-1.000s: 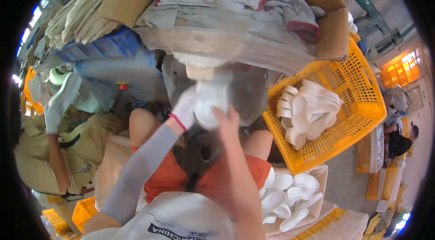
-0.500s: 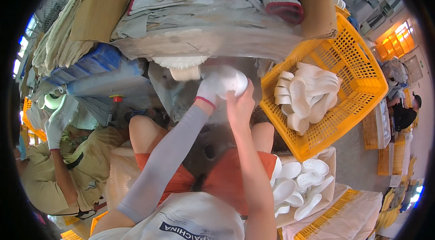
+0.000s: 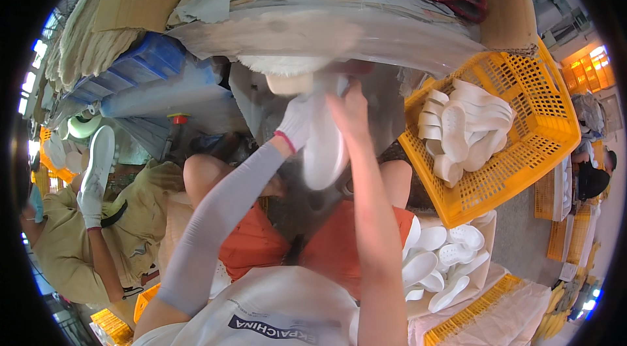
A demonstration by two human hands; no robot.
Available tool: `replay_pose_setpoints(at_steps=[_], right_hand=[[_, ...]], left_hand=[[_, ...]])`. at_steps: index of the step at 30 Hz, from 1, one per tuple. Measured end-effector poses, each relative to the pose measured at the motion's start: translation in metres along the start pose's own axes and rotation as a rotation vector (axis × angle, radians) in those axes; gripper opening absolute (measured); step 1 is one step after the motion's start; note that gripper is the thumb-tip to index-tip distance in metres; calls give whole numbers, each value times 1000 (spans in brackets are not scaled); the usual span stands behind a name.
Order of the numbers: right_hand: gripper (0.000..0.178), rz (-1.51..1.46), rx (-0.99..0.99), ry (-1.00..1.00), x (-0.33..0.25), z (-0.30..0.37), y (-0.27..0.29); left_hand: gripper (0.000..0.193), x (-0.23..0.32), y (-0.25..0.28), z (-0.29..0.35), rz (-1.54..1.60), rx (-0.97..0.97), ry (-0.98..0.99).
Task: The person sits on the floor and repeatedly rubs white shoe insoles against a rotating grinding wheel to smooth their surfaces. After each insole is treated, it is placed into a yellow basket. The process is repeated for multiple insoles.
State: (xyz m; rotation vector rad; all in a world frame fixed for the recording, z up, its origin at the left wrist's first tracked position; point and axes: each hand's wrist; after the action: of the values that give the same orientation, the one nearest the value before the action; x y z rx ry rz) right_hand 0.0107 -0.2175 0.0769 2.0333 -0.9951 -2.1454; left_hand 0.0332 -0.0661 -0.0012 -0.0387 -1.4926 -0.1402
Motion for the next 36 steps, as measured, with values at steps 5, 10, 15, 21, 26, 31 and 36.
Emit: replay_pose_setpoints(at_steps=[5,10,15,21,26,31,36], right_hand=[[71,22,94,89,-1,83,52],[55,-74,271,164,26,99,23],[44,-356,186,145,30,55,5],[28,-263,-5,10,14,23,13],[24,-95,-35,-24,19,3,8],[39,225,157,178,33,5,-17],[66,18,35,-23,29,23,-27]], left_hand=[[33,-33,-56,-23,-47,153,-197],[37,-59,-63,-44,-685,80,-225],[58,-80,29,-58,-439,-45,-263],[66,-62,83,-52,-747,35,-12],[53,-19,74,-18,-615,-123,-140],[41,1,51,9,-26,-233,172],[35,-12,22,-3,45,-119,47]])
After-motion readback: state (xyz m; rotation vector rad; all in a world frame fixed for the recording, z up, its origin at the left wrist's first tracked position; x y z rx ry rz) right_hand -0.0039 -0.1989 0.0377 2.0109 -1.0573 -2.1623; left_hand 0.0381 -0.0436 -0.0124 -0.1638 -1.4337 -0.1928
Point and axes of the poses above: each hand's wrist, its own z-axis away from the middle knuckle, its own y-axis out of the back of the hand, x = y × z, and after that the axes turned 9 degrees about x, right-handed
